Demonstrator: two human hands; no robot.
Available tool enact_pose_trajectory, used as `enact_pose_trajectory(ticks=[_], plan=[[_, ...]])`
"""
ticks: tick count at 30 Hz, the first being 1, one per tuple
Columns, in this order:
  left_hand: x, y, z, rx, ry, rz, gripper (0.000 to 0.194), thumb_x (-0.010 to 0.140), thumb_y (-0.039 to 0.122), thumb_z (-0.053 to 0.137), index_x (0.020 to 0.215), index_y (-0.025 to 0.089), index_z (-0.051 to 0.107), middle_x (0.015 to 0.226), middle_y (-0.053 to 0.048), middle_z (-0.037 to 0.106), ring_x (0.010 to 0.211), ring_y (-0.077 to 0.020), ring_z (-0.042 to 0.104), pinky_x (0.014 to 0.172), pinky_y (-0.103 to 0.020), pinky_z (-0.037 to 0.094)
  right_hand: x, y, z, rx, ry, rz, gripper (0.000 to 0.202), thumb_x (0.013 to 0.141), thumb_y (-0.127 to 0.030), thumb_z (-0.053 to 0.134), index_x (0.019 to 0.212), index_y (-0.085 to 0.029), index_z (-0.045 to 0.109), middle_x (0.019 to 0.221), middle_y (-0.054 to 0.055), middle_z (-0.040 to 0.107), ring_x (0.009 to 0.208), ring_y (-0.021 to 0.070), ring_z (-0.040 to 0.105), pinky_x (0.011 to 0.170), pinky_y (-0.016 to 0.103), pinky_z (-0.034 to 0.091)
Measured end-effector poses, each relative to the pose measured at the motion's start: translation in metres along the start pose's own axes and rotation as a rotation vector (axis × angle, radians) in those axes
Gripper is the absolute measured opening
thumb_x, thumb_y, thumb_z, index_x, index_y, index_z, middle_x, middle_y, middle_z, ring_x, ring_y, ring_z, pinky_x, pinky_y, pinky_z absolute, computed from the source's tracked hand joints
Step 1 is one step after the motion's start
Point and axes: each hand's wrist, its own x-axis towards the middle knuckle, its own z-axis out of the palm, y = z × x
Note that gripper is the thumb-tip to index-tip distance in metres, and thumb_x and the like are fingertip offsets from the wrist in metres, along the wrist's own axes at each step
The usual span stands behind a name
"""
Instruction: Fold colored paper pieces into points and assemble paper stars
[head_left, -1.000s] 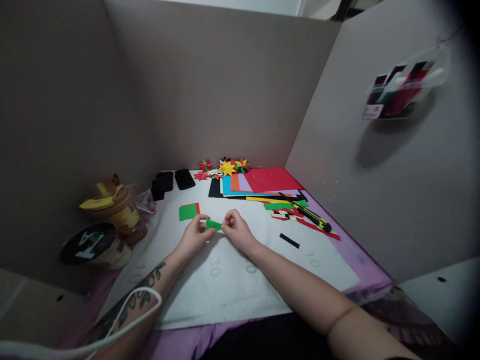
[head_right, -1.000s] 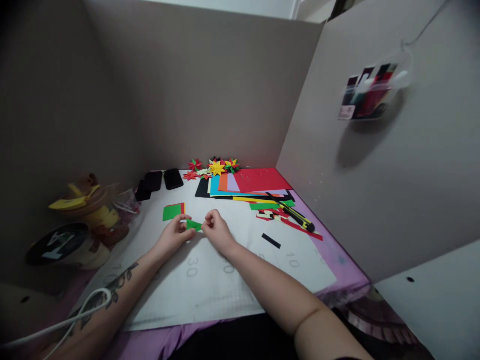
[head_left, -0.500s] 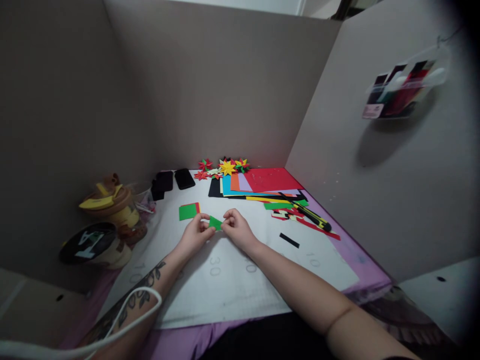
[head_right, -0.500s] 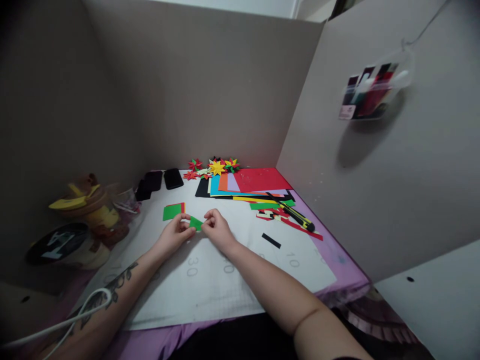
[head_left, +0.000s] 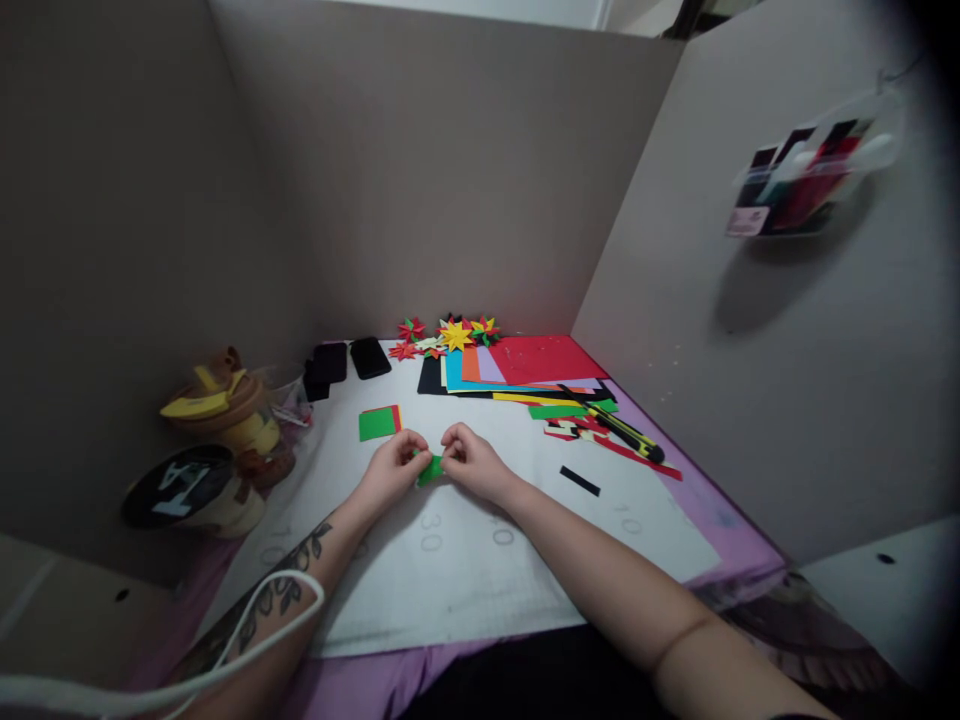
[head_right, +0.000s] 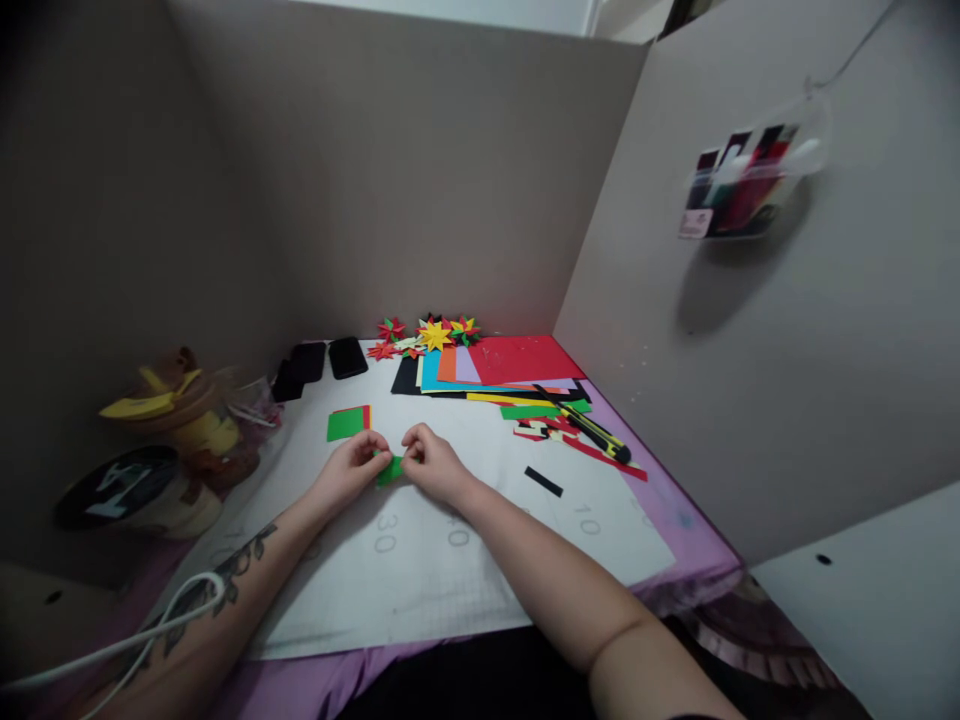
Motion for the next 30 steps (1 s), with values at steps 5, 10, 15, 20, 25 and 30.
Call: enact_pose_trajectory(ticks=[5, 10, 15, 20, 25, 30], plan=[[-0.005, 0.011, 0.001, -0.027, -0.106, -0.048, 0.009, 0.068, 0.023, 0.058, 0.073, 0.016, 0.057, 0.062, 0.003, 0.055, 0.054, -0.0097, 0.048, 0.051, -0.020, 0.036, 0.003, 0.000, 0.000, 0.005, 0.133, -0.031, 0.015, 0.066, -0.018, 0.055, 0.077, -0.021, 0.046, 0.066, -0.006, 0.048, 0.059, 0.0101, 0.045, 0.057, 0.022, 0.037], [-0.005, 0.010, 0.000, 0.017, -0.053, -0.123, 0.019, 0.067, 0.024, 0.056, 0.078, 0.015, 0.068, 0.065, -0.001, 0.063, 0.055, -0.0118, 0.051, 0.053, -0.022, 0.038, 0.002, 0.001, -0.001, 0.045, 0.115, -0.053, 0.007, 0.070, -0.017, 0.051, 0.076, -0.019, 0.054, 0.070, -0.003, 0.052, 0.065, 0.0119, 0.049, 0.062, 0.024, 0.040], [-0.002, 0.007, -0.001, -0.154, 0.035, -0.198, 0.025, 0.066, 0.024, 0.055, 0.083, 0.014, 0.070, 0.071, -0.003, 0.067, 0.060, -0.0137, 0.056, 0.055, -0.023, 0.042, 0.001, 0.001, -0.001, 0.049, 0.059, -0.066, 0.016, 0.070, -0.015, 0.049, 0.078, -0.019, 0.062, 0.078, 0.001, 0.061, 0.073, 0.0146, 0.056, 0.070, 0.028, 0.045], [-0.004, 0.012, -0.002, -0.272, -0.049, -0.167, 0.029, 0.062, 0.019, 0.060, 0.090, 0.015, 0.068, 0.087, -0.006, 0.069, 0.076, -0.0182, 0.061, 0.068, -0.027, 0.047, 0.002, 0.002, 0.001, 0.045, 0.119, -0.051, 0.015, 0.067, -0.014, 0.054, 0.076, -0.019, 0.064, 0.079, 0.001, 0.064, 0.071, 0.0148, 0.057, 0.066, 0.027, 0.046], [-0.006, 0.014, -0.002, -0.161, -0.069, -0.023, 0.031, 0.061, 0.017, 0.066, 0.092, 0.016, 0.066, 0.090, -0.007, 0.068, 0.082, -0.0195, 0.062, 0.074, -0.029, 0.048, 0.003, 0.001, -0.001, 0.040, 0.172, -0.061, 0.014, 0.065, -0.014, 0.056, 0.073, -0.019, 0.065, 0.076, 0.001, 0.064, 0.069, 0.0148, 0.057, 0.065, 0.027, 0.045], [-0.007, 0.015, -0.001, 0.028, 0.059, 0.064, 0.016, 0.063, 0.020, 0.066, 0.079, 0.017, 0.068, 0.083, -0.005, 0.068, 0.079, -0.0193, 0.062, 0.074, -0.030, 0.049, 0.002, 0.000, -0.001, 0.043, 0.183, -0.083, 0.011, 0.067, -0.018, 0.060, 0.074, -0.019, 0.067, 0.079, 0.002, 0.065, 0.074, 0.0166, 0.059, 0.068, 0.028, 0.046]])
